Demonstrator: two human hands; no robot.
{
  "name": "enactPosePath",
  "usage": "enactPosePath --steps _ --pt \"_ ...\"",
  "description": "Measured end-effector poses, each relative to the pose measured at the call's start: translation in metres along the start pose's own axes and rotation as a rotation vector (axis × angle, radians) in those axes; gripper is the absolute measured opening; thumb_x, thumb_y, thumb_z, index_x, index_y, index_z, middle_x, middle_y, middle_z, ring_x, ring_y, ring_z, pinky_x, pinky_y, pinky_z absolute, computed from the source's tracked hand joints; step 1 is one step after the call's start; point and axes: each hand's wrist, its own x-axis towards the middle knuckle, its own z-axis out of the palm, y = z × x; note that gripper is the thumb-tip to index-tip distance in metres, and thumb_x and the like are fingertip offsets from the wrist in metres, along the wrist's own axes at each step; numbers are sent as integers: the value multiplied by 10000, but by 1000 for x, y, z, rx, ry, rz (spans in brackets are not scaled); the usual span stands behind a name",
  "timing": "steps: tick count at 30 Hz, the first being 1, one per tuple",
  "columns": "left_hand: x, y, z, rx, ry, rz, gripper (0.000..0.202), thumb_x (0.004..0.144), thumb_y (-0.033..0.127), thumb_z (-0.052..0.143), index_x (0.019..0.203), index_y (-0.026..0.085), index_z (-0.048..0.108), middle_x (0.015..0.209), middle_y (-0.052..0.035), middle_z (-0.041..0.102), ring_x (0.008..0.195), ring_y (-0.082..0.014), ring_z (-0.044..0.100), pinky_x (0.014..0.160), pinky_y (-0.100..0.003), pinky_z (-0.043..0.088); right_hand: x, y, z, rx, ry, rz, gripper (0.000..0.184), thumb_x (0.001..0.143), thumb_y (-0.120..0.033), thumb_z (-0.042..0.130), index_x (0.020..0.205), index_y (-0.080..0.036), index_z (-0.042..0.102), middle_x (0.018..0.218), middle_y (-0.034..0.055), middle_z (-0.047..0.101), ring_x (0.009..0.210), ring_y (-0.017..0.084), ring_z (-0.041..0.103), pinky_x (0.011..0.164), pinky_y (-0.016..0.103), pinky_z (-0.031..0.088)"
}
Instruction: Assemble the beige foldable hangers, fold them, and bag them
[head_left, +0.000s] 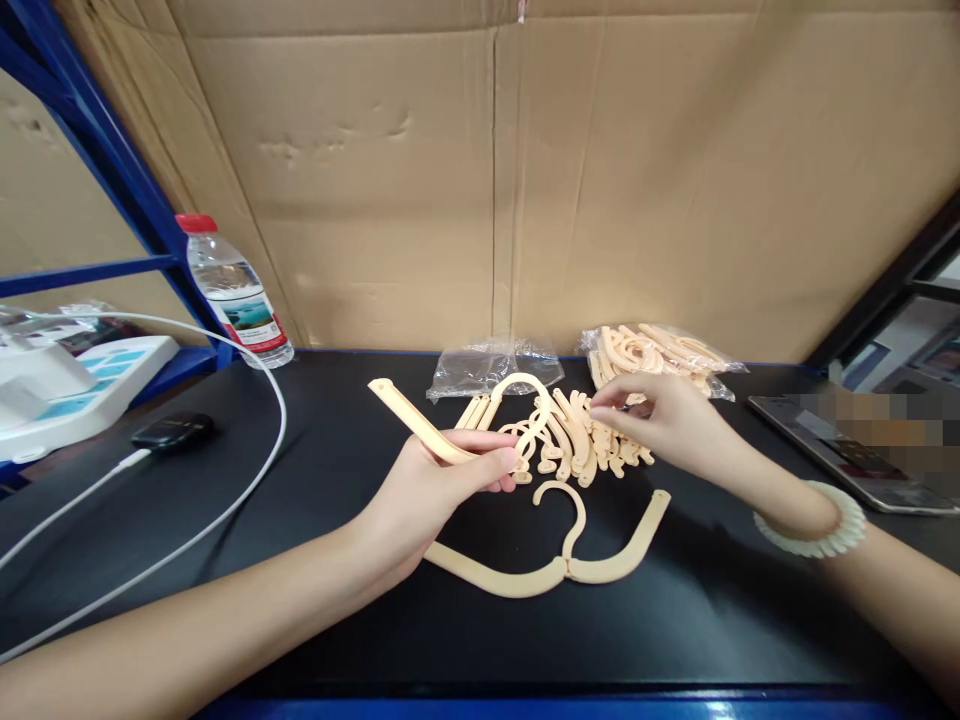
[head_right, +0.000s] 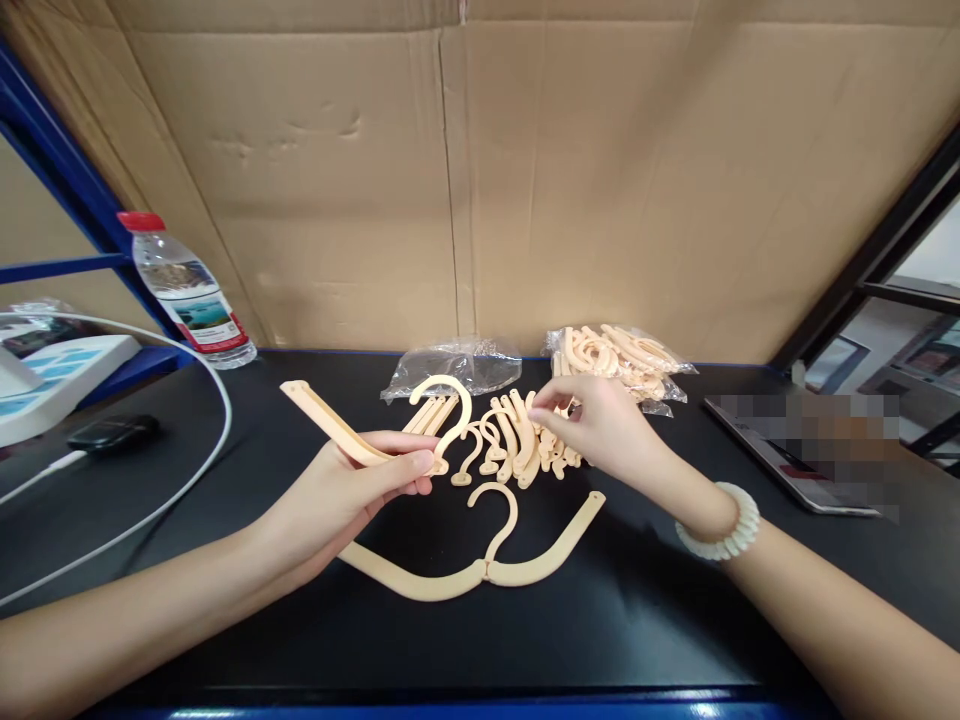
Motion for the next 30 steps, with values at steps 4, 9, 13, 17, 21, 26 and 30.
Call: enactPosePath --steps 4,9,13,17,21,26,30 --pt "1 0 0 -58 -15 4 146 696 219 826 821 156 784 709 -17 718 674 -89 653 658 -149 548 -2 6 7 -234 -184 -272 193 867 -220 576 983 -172 722 922 105 625 895 250 586 802 414 497" --pt "3 -2 -2 -160 -3 -8 161 670 213 845 809 162 782 744 -12 724 702 -98 673 704 -164 566 -2 9 9 -228 -320 -439 303 890 -91 489 1008 -216 738 934 90 550 879 216 545 785 375 480" --pt "3 -2 -3 -195 -8 -8 175 658 203 853 811 158 781 736 -10 723 693 -97 677 703 -161 571 1 14 10 -225 -301 -506 225 916 -147 519 960 -209 731 922 78 533 860 206 525 760 361 466" --pt "3 -2 -3 -206 -19 -15 177 655 188 855 811 155 781 744 -12 728 704 -97 682 716 -158 576 3 13 8 -208 -134 -507 213 936 -161 479 941 -192 691 943 82 495 866 205 502 743 358 458" --pt "3 -4 -4 -216 -39 -26 158 675 187 844 817 156 781 761 -12 733 705 -90 681 715 -146 575 3 6 4 -108 107 -431 153 943 -174 470 973 -191 619 960 78 479 876 201 513 740 361 467" --pt "4 -5 -3 -228 -69 -22 137 690 184 835 813 162 783 757 -4 736 695 -78 679 707 -125 572 -5 -10 7 347 68 -162 133 994 -234 374 1044 -225 496 1034 60 543 645 119 576 517 282 475" --pt "4 -6 -2 -226 -60 -24 138 689 189 836 814 163 783 759 -5 739 696 -83 685 705 -124 577 -13 -21 12 525 -11 -154 114 1005 -263 377 1030 -233 484 924 18 536 651 115 593 577 287 509"
